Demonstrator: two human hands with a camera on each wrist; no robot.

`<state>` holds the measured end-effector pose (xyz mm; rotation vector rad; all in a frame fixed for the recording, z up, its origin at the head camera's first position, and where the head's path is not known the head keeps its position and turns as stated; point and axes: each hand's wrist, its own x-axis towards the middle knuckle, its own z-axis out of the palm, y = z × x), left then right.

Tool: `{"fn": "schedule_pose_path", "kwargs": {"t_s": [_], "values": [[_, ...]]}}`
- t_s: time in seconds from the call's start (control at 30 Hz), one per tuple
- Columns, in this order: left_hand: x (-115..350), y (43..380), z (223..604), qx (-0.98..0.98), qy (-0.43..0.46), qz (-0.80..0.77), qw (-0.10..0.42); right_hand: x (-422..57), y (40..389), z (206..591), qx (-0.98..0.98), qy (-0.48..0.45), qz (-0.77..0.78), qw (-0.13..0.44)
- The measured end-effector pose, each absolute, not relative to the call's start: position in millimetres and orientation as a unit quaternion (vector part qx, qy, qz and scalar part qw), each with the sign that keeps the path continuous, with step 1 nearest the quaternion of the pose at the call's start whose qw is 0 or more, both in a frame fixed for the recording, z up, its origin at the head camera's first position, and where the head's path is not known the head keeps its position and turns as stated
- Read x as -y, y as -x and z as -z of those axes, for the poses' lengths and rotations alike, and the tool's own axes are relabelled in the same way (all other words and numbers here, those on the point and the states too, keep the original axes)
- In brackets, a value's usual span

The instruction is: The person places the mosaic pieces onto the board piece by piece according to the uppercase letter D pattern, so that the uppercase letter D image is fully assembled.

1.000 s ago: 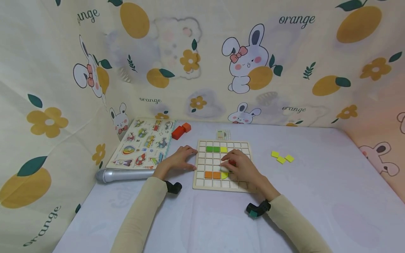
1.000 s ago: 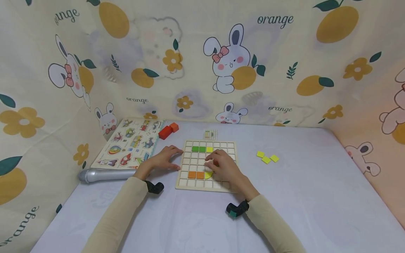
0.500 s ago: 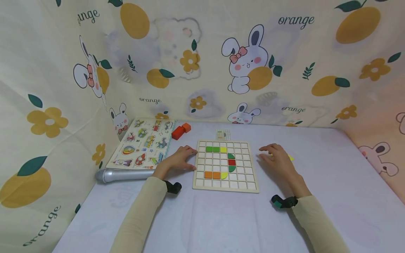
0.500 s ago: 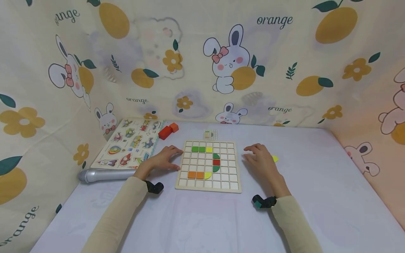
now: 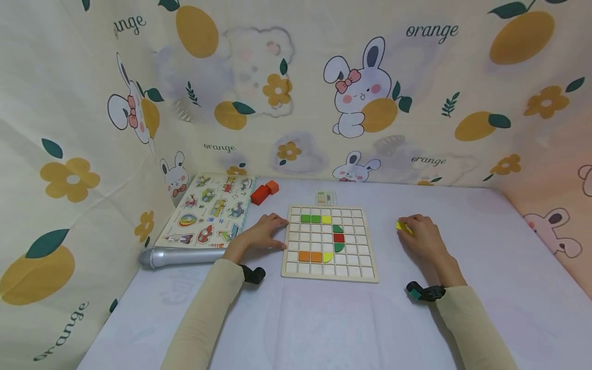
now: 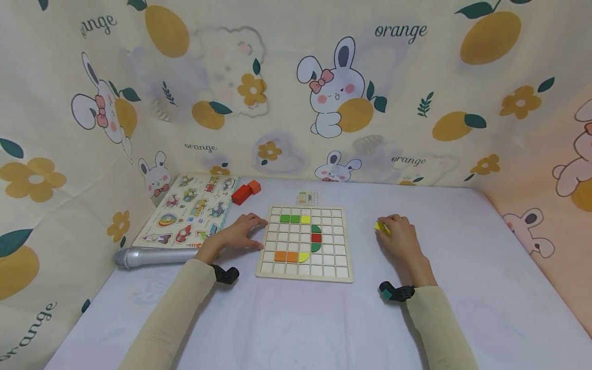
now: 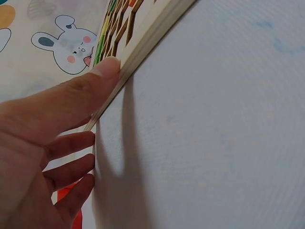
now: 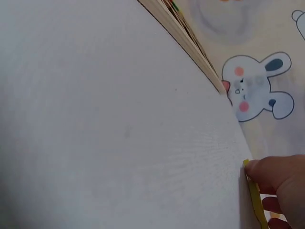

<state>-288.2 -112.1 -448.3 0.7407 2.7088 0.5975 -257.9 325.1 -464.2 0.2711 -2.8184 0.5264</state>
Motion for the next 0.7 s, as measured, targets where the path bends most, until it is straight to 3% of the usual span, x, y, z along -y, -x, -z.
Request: {"fn": "schedule_pose_path", "kwargs": {"t_s": [0.37, 0.7], "values": [[112.5, 289.0, 450.1, -0.935, -0.255, -0.204, 0.137, -319.7, 259.4, 462.8, 0.967, -0.096, -0.192, 0.137], [112.4, 287.2, 448.3, -0.935, -0.256, -0.205, 0.136, -267.3, 262.0, 441.8, 0.95, -0.144, -0.229, 0.158]]}}
